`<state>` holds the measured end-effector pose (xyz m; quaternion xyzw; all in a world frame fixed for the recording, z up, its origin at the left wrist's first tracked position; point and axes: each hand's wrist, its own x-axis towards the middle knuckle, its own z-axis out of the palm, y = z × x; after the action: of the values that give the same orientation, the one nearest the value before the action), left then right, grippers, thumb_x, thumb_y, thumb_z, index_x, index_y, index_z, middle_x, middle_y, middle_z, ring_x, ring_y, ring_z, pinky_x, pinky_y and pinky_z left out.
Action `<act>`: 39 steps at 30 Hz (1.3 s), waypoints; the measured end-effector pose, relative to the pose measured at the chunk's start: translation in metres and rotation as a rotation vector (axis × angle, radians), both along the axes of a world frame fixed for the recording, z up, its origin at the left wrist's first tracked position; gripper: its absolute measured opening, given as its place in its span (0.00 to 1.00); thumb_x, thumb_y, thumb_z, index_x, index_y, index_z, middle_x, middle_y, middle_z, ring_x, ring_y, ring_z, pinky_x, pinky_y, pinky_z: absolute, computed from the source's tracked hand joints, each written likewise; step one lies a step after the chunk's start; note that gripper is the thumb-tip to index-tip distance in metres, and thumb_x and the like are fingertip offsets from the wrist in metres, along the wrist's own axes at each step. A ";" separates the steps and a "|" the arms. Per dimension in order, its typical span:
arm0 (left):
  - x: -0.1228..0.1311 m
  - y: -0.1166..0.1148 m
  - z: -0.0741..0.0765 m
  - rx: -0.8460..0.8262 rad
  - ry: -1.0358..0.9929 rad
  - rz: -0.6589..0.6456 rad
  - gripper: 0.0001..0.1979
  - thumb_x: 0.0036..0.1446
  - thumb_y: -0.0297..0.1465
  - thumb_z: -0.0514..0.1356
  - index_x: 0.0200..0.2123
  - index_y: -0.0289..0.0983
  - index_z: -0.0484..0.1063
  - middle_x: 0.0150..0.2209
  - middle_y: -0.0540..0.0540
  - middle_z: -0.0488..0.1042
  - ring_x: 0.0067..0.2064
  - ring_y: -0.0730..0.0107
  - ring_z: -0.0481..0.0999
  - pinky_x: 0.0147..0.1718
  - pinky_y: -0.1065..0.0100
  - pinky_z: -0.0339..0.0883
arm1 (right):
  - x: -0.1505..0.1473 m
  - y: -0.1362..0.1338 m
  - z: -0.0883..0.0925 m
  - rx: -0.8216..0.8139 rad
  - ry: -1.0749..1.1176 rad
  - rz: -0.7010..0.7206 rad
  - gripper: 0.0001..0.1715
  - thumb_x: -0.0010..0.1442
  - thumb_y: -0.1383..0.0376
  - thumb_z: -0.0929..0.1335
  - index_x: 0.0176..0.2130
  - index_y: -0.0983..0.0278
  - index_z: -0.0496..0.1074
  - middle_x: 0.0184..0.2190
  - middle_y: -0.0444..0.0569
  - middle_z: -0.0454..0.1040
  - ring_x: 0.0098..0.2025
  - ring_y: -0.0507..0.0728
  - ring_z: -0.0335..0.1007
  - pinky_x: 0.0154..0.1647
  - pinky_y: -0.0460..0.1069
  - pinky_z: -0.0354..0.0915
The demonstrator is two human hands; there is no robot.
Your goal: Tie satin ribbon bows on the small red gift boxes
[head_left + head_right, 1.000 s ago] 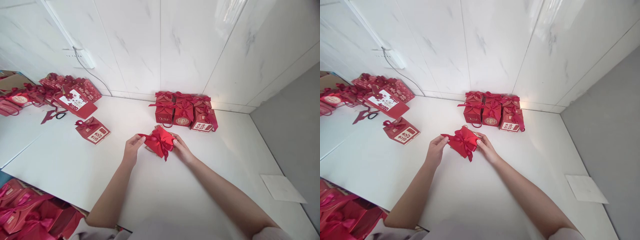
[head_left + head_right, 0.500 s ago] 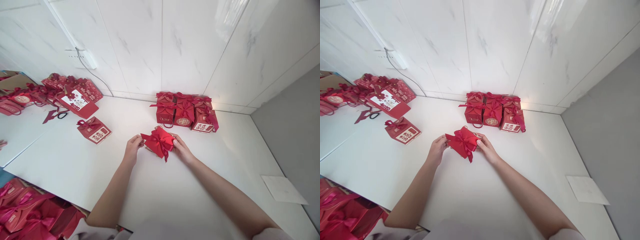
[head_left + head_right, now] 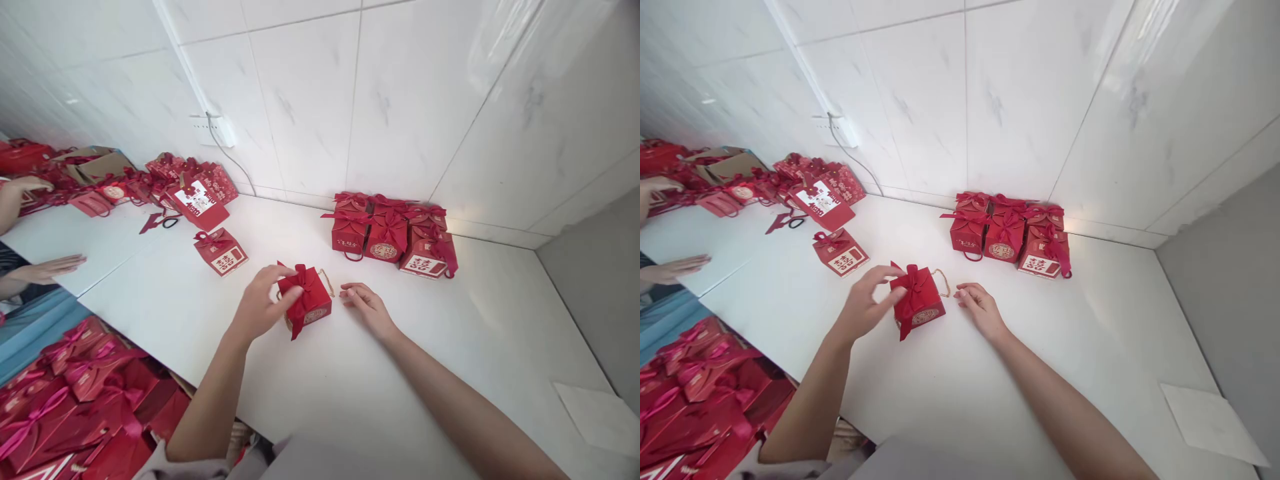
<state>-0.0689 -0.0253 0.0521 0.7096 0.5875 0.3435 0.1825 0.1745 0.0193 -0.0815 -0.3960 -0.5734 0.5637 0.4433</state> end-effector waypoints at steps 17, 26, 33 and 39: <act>0.035 -0.131 -0.020 -0.264 0.195 0.171 0.41 0.47 0.46 0.66 0.63 0.43 0.58 0.54 0.38 0.70 0.53 0.44 0.70 0.51 0.48 0.66 | 0.011 -0.008 -0.006 -0.038 -0.086 0.021 0.20 0.59 0.48 0.68 0.36 0.61 0.76 0.38 0.51 0.76 0.43 0.61 0.71 0.50 0.59 0.68; -0.098 -0.204 0.029 -0.425 -0.049 1.010 0.46 0.46 0.54 0.64 0.64 0.40 0.57 0.55 0.38 0.72 0.52 0.47 0.75 0.50 0.49 0.70 | 0.019 -0.011 -0.014 -0.110 -0.146 0.022 0.19 0.59 0.48 0.69 0.38 0.60 0.77 0.41 0.51 0.77 0.44 0.60 0.73 0.55 0.59 0.66; -0.187 -0.287 0.021 -0.651 0.448 1.860 0.60 0.31 0.62 0.63 0.62 0.28 0.59 0.60 0.25 0.66 0.59 0.35 0.68 0.53 0.44 0.66 | 0.024 -0.012 -0.017 -0.132 -0.166 0.025 0.18 0.58 0.49 0.70 0.38 0.59 0.77 0.43 0.50 0.77 0.44 0.60 0.73 0.56 0.60 0.65; -0.218 -0.288 -0.031 -0.917 0.250 1.754 0.65 0.24 0.65 0.63 0.60 0.27 0.59 0.58 0.22 0.66 0.56 0.29 0.70 0.46 0.37 0.67 | 0.026 -0.012 -0.017 -0.130 -0.200 0.028 0.18 0.58 0.49 0.69 0.38 0.59 0.76 0.43 0.50 0.77 0.44 0.60 0.73 0.57 0.60 0.63</act>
<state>-0.2874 -0.3131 0.0214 -0.0833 0.9947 0.0198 0.0574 0.2009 0.0069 -0.0987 -0.4702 -0.5823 0.5635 0.3496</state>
